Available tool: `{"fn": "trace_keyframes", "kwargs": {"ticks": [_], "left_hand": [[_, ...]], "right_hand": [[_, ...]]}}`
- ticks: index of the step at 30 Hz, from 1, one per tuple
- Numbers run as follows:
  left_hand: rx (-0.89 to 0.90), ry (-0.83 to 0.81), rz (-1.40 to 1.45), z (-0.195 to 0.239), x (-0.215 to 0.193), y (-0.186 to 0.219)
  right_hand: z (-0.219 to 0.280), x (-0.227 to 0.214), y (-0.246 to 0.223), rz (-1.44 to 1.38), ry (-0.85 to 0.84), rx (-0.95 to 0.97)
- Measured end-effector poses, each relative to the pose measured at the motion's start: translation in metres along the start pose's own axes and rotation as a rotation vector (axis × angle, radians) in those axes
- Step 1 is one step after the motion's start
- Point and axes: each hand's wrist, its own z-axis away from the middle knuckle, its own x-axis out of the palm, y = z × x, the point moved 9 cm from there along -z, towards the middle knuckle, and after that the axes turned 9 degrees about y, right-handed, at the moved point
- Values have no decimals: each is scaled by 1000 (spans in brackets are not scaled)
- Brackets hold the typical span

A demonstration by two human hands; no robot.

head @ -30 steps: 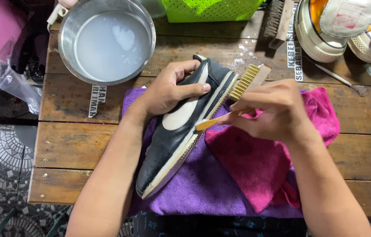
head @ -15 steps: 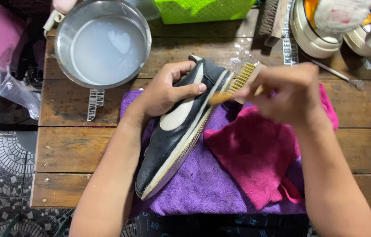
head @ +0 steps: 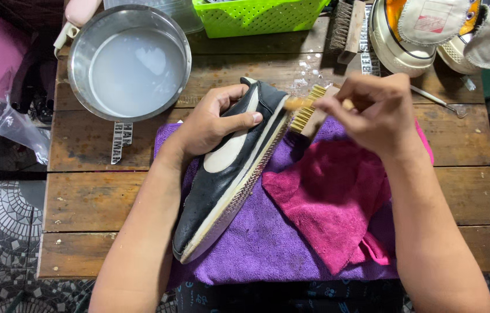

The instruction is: The person scrubs a black and white sneaker with a small brush, repeatedly dipping the brush into a metal bowl of water. They clean the upper, side, and sole of the shoe while holding it on a purple towel.

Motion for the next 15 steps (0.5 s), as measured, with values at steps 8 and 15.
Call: {"fn": "trace_keyframes", "kwargs": {"ticks": [8,15], "left_hand": [[-9,-9,-12,-1,1,-2],[-30,5,9,0,1,-5]], "right_hand": [[0,13,-13,83,-90,-117],[10,40,-62,46,-287,-64]]}}
